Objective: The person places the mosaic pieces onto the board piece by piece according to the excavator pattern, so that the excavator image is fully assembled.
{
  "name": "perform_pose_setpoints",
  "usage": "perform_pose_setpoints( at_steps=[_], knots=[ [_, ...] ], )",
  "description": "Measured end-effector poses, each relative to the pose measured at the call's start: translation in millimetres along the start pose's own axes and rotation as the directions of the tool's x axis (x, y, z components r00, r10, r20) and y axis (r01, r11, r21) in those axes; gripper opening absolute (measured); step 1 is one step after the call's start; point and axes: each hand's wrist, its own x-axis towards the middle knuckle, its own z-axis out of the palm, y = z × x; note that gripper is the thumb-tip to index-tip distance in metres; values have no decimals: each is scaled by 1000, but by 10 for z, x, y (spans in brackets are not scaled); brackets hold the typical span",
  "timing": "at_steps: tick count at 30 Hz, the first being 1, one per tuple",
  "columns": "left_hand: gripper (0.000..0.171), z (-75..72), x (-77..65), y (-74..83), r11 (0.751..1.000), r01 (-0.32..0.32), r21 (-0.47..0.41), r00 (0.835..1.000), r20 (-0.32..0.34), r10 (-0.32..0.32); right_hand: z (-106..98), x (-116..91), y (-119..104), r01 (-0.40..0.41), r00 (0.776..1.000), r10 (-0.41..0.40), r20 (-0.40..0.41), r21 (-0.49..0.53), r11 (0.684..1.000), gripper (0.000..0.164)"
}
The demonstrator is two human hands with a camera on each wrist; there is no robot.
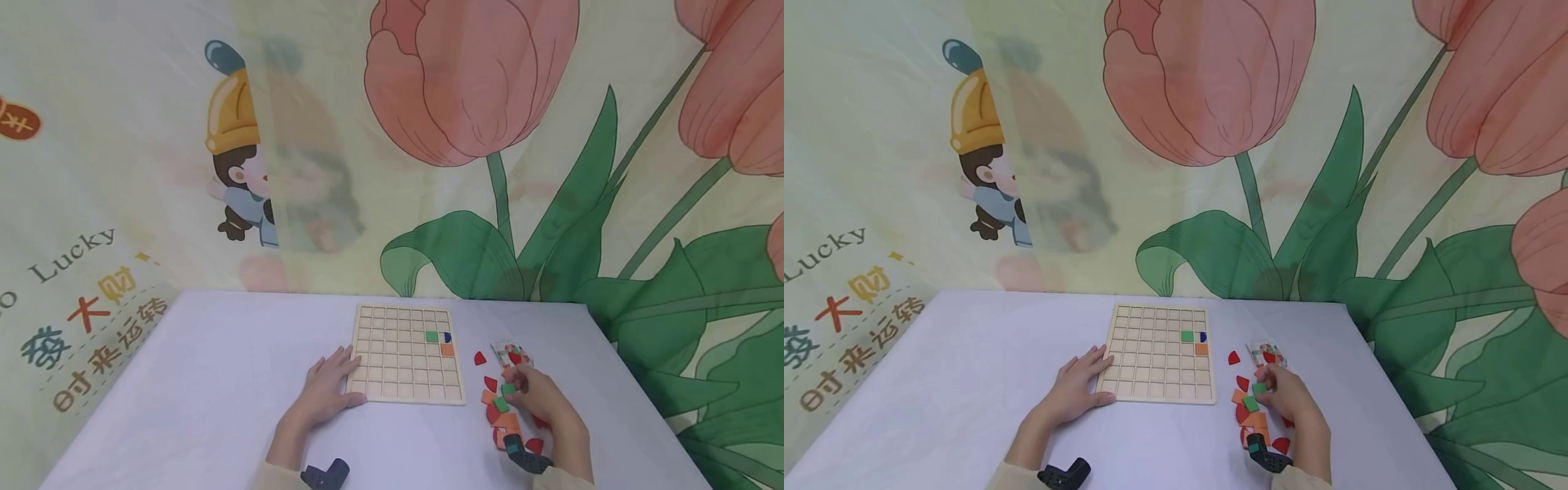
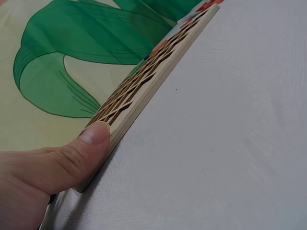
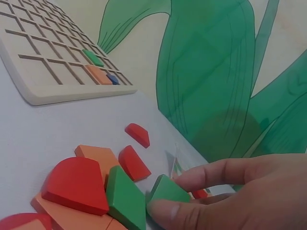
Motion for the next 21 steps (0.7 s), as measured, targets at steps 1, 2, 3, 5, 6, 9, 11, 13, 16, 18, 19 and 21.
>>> perform_pose_setpoints(
  at_steps=[1, 2, 3, 5, 6, 9, 11, 13, 16, 18, 19, 21],
  knots=[
    [75, 1, -7, -6, 1000, -6, 4, 1000, -2, 6, 3, -11, 6, 3, 1000, -3, -3, 5, 1000, 38],
    [75, -1, -10, -7, 1000, -10, 4, 1000, -5, 10, 3, -20, 9, 6, 1000, -6, -8, 12, 1000, 36],
    [75, -8, -11, -3, 1000, -14, 3, 1000, -9, 14, 0, -26, 10, 12, 1000, -11, -14, 19, 1000, 34],
    [75, -26, -5, 8, 1000, -20, 7, 1000, -15, 20, -12, -29, 4, 25, 999, -24, -21, 32, 999, 31],
    [74, -34, 0, 11, 1000, -21, 13, 1000, -16, 21, -16, -33, -1, 26, 999, -26, -23, 41, 999, 31],
    [74, -51, 1, 14, 1000, -12, 28, 1000, -17, 12, -17, -32, -16, 41, 999, -39, -30, 48, 998, 32],
    [74, -52, -5, 7, 999, -4, 34, 1000, -15, 4, -18, -31, -19, 40, 999, -38, -35, 49, 998, 33],
    [74, -48, -8, -6, 999, -1, 34, 1000, -16, 1, -19, -29, -18, 51, 997, -49, -52, 49, 997, 33],
    [75, -35, -1, -21, 1000, 1, 27, 1000, -16, -1, -25, -21, -37, 67, 995, -63, -82, 55, 996, 32],
    [75, -15, 5, -29, 1000, 1, 26, 1000, -11, -1, -13, -16, -67, 94, 990, -89, -106, 50, 994, 29],
    [75, -4, 10, -30, 1000, 1, 25, 1000, -5, -1, -4, -11, -92, 104, 988, -98, -119, 46, 993, 28],
    [75, 15, 18, -23, 1000, -1, 22, 1000, 5, 1, 15, 1, -161, 133, 980, -126, -153, 33, 991, 25]
  ],
)
